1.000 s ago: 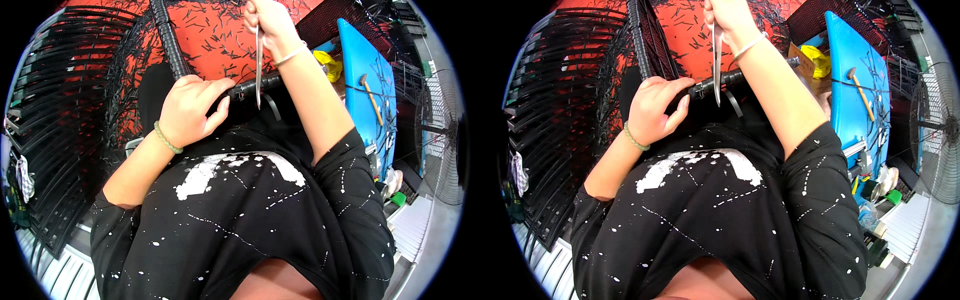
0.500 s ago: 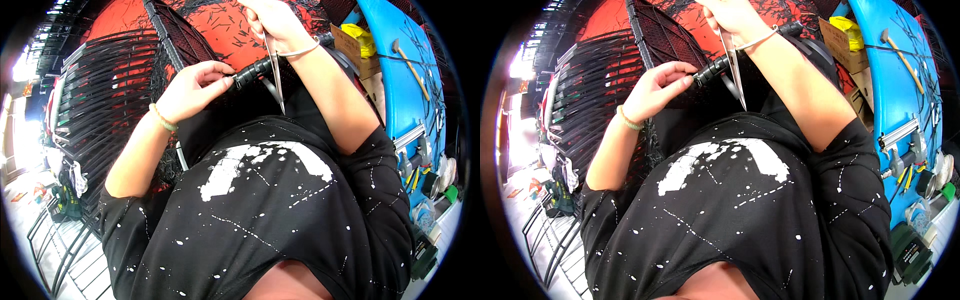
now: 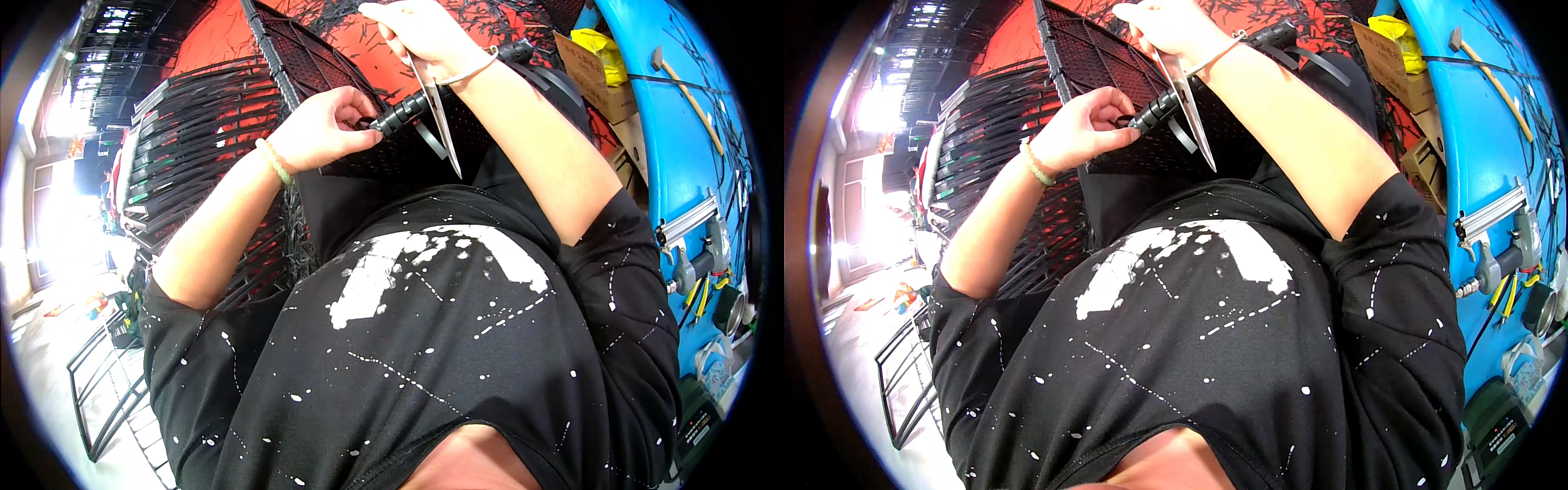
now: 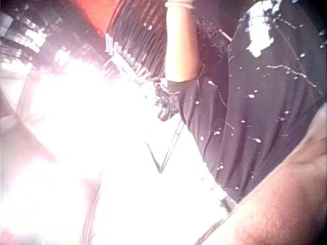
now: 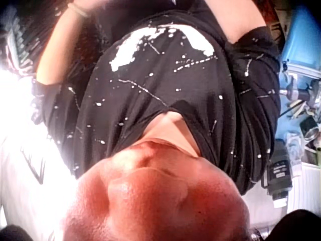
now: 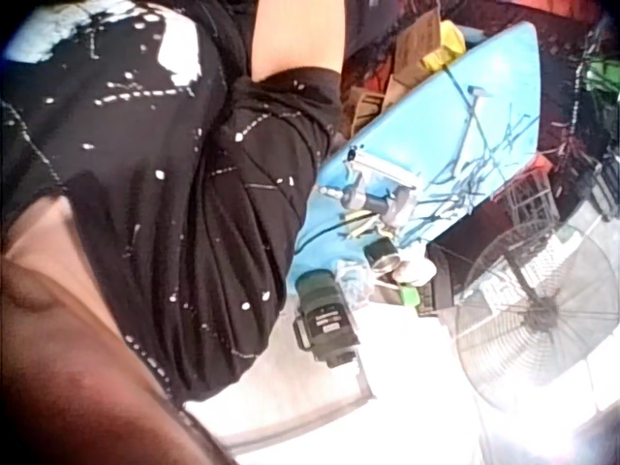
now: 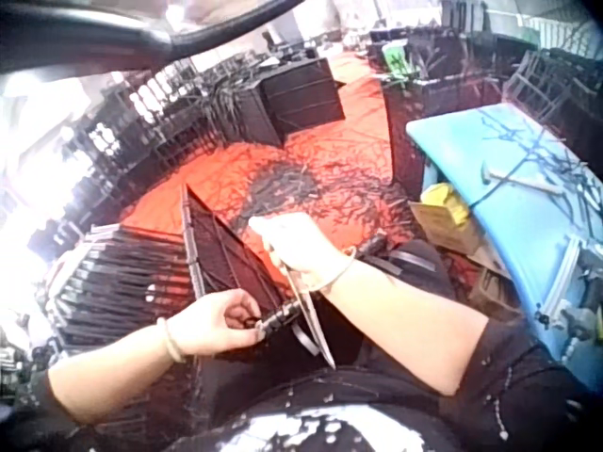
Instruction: The person sits on the floor and uses a knife to trim excess black plastic wrapping from the frame of a wicker chair. They then use pliers to cut a small piece of the wrapping and tuck the ends into the weave to secure it. The person flips the chair over to work on different sections of the frame.
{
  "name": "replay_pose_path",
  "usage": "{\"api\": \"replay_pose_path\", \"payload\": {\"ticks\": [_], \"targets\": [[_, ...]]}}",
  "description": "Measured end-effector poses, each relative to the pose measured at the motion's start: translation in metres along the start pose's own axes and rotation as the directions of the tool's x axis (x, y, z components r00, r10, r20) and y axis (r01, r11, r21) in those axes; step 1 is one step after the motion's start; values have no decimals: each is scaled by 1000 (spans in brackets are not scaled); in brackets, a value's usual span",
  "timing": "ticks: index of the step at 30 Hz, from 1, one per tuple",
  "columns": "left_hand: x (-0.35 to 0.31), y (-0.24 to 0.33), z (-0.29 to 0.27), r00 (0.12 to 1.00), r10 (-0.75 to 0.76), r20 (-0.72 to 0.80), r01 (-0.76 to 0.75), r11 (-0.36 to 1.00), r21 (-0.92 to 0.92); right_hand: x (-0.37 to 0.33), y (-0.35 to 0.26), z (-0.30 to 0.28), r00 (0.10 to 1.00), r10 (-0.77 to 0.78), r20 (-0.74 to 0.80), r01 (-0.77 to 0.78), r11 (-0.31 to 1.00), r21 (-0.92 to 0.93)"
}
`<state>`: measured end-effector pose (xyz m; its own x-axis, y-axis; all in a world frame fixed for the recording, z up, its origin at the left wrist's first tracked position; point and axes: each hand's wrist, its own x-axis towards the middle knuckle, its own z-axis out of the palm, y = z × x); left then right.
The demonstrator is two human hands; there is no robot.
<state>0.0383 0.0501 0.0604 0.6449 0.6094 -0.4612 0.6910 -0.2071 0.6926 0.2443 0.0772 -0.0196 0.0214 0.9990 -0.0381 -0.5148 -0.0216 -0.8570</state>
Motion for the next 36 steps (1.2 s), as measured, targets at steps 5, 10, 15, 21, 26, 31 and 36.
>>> {"api": "replay_pose_path", "payload": {"ticks": [5,10,15,21,26,31,36], "targets": [[-1,9,20,956,247,-156,-150,874,463,4,3,-2,1000,-31,1,31,999,-5],[-9,2,28,949,223,-223,-170,958,233,-7,-4,2,1000,-9,-5,9,999,-37],[-19,1,29,949,-25,-314,-122,891,-438,4,5,3,995,-98,-18,97,995,-14],[-53,14,51,867,32,-497,-291,842,-454,3,4,-2,997,-75,-24,74,996,-40],[-86,-10,81,825,272,-496,-406,895,-185,-6,-8,3,998,-59,-20,59,998,-22],[-79,-17,94,778,308,-548,-471,863,-183,-31,-29,6,985,-136,-105,151,977,150],[-74,-26,92,857,291,-426,-406,890,-209,-119,-80,-8,975,-223,20,222,974,32]]}}
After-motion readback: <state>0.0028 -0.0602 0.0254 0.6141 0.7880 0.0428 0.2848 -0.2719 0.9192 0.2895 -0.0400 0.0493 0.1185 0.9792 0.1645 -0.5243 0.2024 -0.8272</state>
